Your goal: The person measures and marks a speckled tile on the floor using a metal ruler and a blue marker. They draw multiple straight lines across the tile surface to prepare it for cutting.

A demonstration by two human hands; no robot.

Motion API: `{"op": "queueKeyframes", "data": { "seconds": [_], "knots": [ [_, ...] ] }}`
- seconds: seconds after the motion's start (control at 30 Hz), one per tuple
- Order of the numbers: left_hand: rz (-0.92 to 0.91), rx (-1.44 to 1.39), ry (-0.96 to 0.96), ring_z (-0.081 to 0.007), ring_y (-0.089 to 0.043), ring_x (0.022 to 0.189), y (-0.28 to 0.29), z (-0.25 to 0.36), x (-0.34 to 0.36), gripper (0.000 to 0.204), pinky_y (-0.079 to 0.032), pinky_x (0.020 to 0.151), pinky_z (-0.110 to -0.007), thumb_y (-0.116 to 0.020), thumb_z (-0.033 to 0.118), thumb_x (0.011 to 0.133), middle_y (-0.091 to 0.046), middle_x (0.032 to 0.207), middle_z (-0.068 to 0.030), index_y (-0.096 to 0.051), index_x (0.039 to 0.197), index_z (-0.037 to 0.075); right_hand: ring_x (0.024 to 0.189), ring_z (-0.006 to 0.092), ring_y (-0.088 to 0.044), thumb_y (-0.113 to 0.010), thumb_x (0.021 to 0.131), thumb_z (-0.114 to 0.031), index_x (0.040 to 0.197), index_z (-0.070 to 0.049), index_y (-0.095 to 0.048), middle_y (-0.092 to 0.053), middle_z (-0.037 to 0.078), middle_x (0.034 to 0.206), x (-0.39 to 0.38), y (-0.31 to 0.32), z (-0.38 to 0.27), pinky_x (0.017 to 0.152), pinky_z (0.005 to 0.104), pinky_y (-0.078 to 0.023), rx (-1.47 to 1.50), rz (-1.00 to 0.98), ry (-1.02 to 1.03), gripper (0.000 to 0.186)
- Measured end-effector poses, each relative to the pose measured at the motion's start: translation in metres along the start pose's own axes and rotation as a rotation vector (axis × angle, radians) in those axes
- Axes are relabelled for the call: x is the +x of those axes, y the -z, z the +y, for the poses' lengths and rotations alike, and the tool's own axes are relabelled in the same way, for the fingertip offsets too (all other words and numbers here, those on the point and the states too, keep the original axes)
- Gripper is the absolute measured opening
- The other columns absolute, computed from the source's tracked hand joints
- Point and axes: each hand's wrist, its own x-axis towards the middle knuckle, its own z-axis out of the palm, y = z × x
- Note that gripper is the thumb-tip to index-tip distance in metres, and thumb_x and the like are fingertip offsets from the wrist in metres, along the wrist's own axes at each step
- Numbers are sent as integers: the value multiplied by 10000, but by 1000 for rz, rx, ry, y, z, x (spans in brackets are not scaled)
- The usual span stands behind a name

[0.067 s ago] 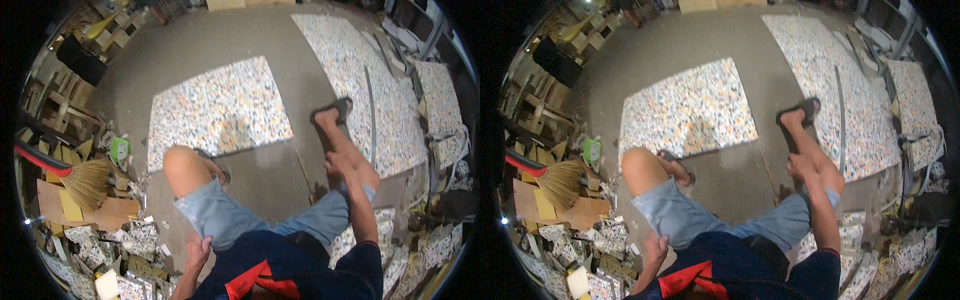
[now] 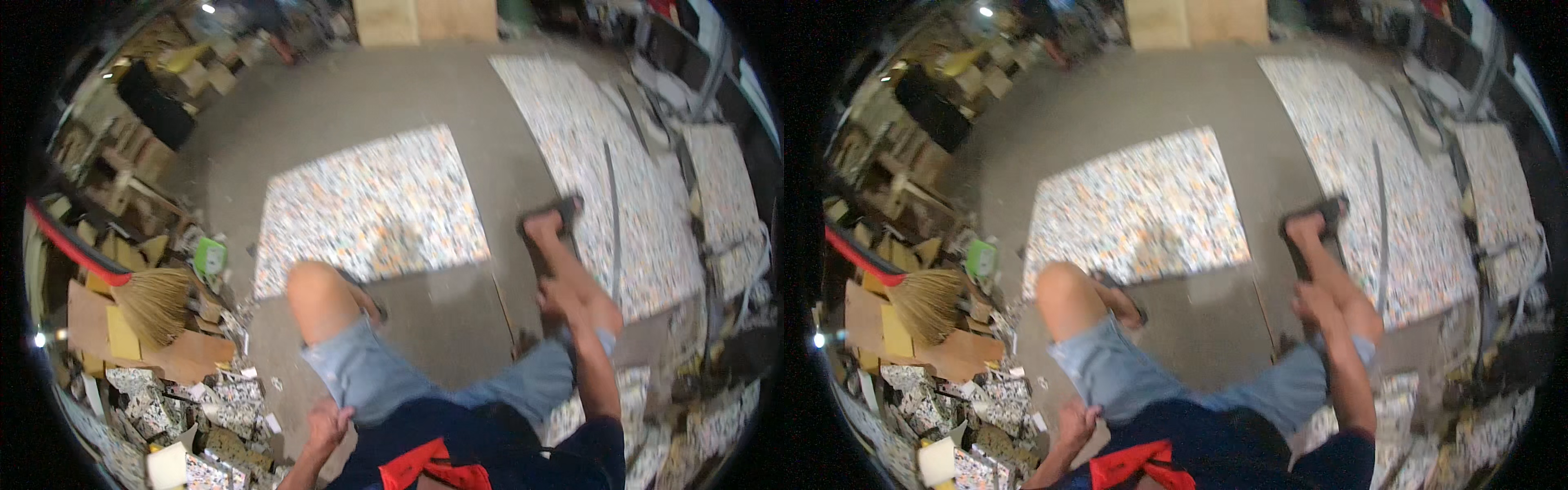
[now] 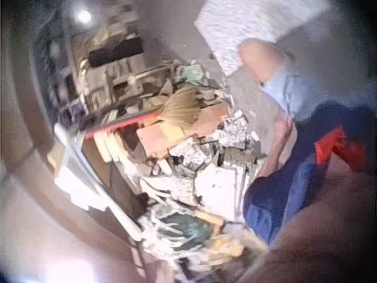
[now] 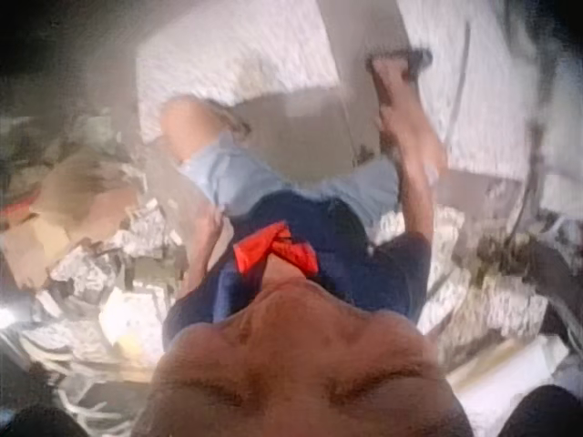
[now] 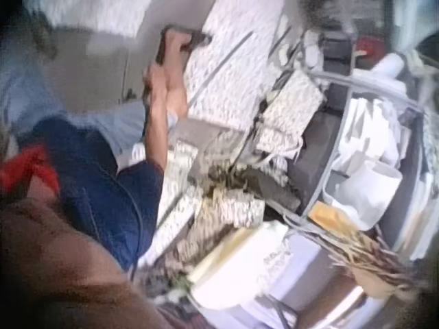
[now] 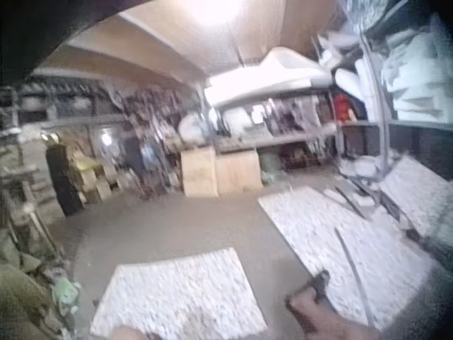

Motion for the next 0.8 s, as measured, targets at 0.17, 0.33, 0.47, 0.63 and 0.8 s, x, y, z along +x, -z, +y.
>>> {"op": "queueKeyframes", "data": {
  "seconds": [0.17, 0.33, 0.47, 0.63, 0.8],
  "knots": [
    [-2, -48, -100, -446, -641, 799, 1, 11, -25, 418, -507, 710, -522, -639, 422, 965, -639, 801, -216, -617, 839, 24, 1084, 428, -679, -677, 926, -333, 1178, -3, -700, -712, 264, 1126, -26, 17, -8, 962, 487, -533, 116, -3, -4, 416],
    [-2, -336, 16, -392, -651, 748, -12, -15, -31, 467, -520, 687, -472, -542, 412, 1033, -642, 781, -189, -613, 834, -4, 1104, 426, -670, -655, 934, -380, 1218, -41, -693, -708, 252, 1153, -15, 26, -37, 974, 502, -529, 129, -76, -17, 443],
    [5, -625, 452, -285, -660, 689, -30, -47, -9, 513, -513, 652, -416, -465, 405, 1071, -657, 758, -147, -637, 849, -24, 1115, 423, -666, -645, 931, -388, 1224, -61, -689, -703, 246, 1173, -18, 9, -41, 971, 520, -531, 68, -203, -66, 441],
    [23, -740, 516, -210, -665, 763, -67, -80, 79, 472, -525, 696, -369, -483, 404, 1067, -684, 847, -124, -643, 1012, -37, 1152, 395, -661, -667, 929, -356, 1245, -51, -669, -691, 218, 1217, -10, -33, -2, 991, 497, -525, -145, -297, -125, 440],
    [-71, -1163, 547, -244, -637, 981, -122, -103, 160, 550, -550, 857, -373, -603, 472, 1015, -628, 1142, -122, -547, 1277, -7, 1058, 403, -698, -745, 872, -430, 1242, -4, -679, -721, 241, 1097, 38, -28, -34, 910, 499, -556, 15, -611, -304, 567]
  ]
}}
